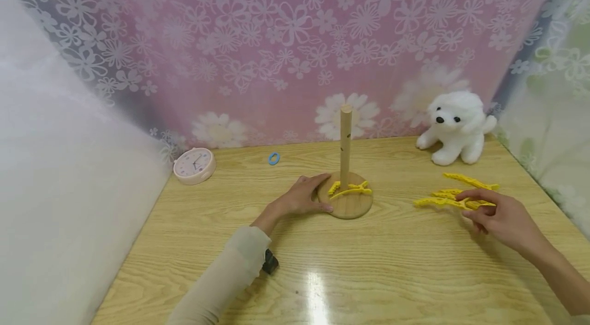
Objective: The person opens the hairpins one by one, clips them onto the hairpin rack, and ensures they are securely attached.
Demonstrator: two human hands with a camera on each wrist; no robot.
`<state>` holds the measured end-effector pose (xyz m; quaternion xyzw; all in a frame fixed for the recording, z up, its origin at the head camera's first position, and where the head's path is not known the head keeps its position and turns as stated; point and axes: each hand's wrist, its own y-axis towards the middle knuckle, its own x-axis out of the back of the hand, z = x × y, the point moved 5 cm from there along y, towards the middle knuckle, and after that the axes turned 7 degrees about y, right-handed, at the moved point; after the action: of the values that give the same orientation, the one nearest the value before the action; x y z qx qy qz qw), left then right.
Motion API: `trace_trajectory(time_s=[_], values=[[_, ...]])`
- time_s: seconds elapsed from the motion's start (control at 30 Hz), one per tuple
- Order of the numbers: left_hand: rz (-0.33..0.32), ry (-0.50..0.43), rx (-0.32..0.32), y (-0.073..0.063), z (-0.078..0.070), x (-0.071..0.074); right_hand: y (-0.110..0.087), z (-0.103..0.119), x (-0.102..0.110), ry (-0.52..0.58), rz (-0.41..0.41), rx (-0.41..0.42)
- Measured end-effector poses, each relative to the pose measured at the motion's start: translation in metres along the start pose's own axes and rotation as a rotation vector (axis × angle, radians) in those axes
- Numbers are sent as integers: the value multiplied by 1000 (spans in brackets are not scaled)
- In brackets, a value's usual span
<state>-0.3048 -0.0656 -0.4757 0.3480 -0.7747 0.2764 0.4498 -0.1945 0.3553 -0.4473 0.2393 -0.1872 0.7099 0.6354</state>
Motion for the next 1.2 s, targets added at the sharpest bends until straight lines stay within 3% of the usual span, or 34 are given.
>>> trace_trajectory(time_s=[0.27, 0.6, 0.97, 1.2], values=[[-14, 13, -23, 0, -2, 3, 8, 20, -1, -105, -91, 51], [-13, 23, -13, -1, -3, 2, 21, 42, -8, -28, -149, 35], [-9, 26, -14, 0, -2, 0, 40, 49, -21, 13, -209, 41], [-6, 26, -10, 0, -3, 1, 55, 59, -34, 21, -233, 87]])
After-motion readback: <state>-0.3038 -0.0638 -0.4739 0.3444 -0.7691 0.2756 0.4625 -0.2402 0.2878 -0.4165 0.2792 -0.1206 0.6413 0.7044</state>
